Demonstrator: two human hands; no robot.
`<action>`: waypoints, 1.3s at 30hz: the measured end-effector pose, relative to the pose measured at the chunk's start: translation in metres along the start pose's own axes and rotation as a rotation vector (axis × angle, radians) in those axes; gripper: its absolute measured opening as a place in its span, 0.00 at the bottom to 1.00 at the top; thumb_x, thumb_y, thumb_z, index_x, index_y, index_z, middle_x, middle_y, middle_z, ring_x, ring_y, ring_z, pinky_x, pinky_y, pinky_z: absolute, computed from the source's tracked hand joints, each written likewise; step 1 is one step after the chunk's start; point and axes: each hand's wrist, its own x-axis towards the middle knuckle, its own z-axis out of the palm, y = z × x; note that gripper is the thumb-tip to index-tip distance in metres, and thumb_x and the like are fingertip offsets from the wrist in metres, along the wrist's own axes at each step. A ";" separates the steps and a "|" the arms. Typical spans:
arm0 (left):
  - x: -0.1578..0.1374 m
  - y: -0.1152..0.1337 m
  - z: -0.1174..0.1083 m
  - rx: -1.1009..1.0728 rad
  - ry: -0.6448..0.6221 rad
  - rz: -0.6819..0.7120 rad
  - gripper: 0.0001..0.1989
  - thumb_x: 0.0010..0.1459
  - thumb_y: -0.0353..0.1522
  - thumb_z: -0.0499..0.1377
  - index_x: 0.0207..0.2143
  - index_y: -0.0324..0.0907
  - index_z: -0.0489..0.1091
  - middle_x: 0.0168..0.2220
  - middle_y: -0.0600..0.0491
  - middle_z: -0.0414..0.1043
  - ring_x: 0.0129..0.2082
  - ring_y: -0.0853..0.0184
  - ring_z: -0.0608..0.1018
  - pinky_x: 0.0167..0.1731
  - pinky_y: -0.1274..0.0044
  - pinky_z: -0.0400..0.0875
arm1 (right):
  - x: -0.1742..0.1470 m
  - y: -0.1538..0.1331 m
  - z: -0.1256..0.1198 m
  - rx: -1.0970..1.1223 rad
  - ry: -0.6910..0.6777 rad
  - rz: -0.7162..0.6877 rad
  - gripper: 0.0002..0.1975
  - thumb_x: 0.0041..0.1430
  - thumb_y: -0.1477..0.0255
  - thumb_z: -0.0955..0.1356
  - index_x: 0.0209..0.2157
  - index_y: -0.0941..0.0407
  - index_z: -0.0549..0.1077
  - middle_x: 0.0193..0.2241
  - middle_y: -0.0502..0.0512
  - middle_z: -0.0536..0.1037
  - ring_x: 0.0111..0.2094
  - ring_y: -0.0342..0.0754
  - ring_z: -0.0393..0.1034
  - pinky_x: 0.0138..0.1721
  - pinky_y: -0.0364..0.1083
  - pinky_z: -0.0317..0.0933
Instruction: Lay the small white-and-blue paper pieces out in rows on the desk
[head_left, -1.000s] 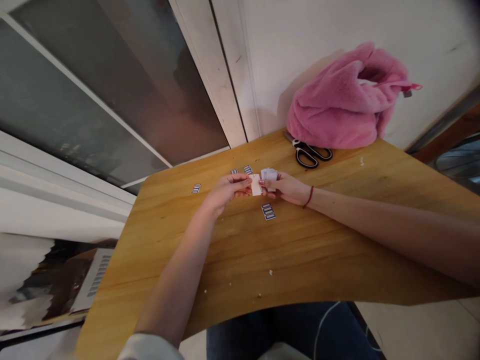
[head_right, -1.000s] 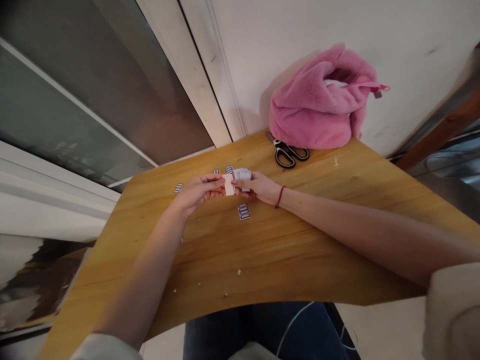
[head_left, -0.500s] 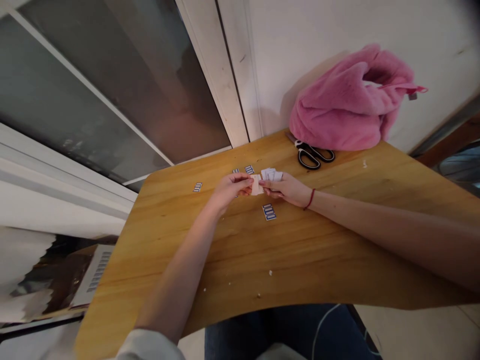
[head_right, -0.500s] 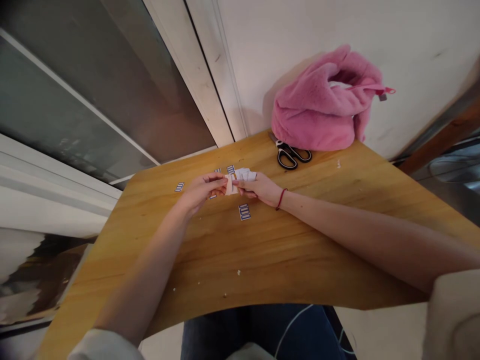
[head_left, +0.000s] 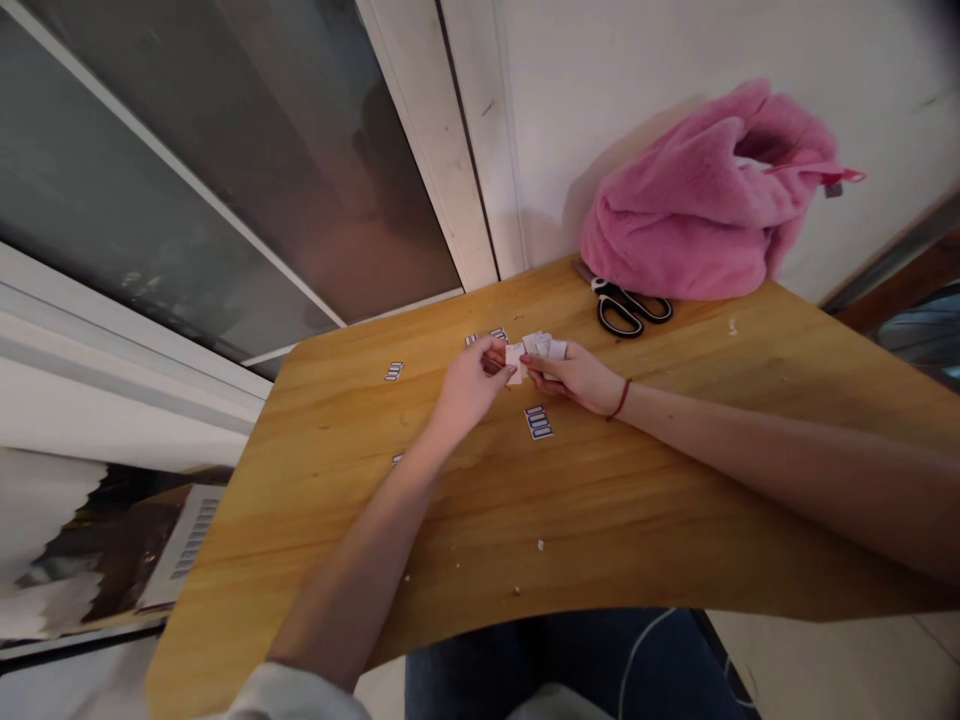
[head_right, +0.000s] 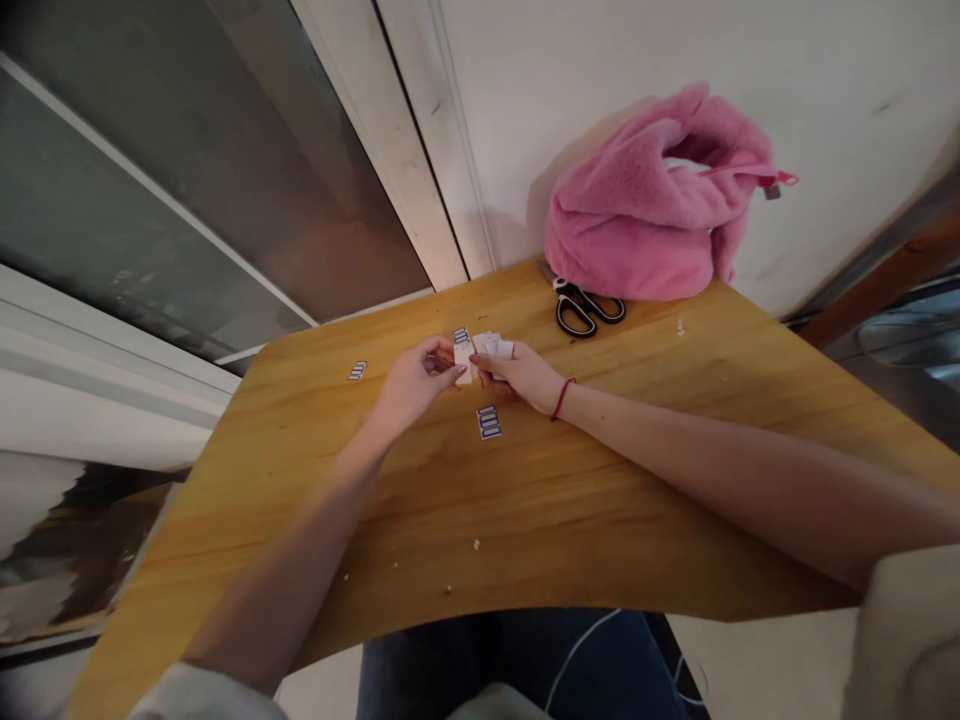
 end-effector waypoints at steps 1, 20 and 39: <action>0.000 0.000 0.001 0.013 -0.001 0.009 0.06 0.50 0.23 0.59 0.30 0.40 0.65 0.27 0.56 0.66 0.26 0.73 0.71 0.26 0.79 0.70 | 0.000 0.001 0.000 0.009 0.006 -0.003 0.17 0.52 0.62 0.70 0.21 0.59 0.65 0.15 0.47 0.64 0.14 0.34 0.48 0.16 0.40 0.40; 0.001 -0.002 -0.018 0.177 -0.138 0.090 0.09 0.49 0.24 0.59 0.34 0.42 0.67 0.27 0.56 0.69 0.28 0.72 0.71 0.32 0.77 0.66 | -0.002 -0.005 0.003 0.011 -0.012 0.015 0.17 0.51 0.61 0.71 0.23 0.59 0.66 0.16 0.46 0.67 0.14 0.34 0.49 0.16 0.40 0.39; 0.011 -0.021 -0.064 0.647 0.263 0.090 0.04 0.53 0.30 0.57 0.30 0.43 0.72 0.29 0.51 0.71 0.27 0.67 0.69 0.28 0.76 0.59 | 0.001 -0.003 -0.002 0.145 -0.009 0.071 0.16 0.51 0.64 0.71 0.24 0.60 0.64 0.18 0.47 0.67 0.15 0.33 0.49 0.16 0.40 0.40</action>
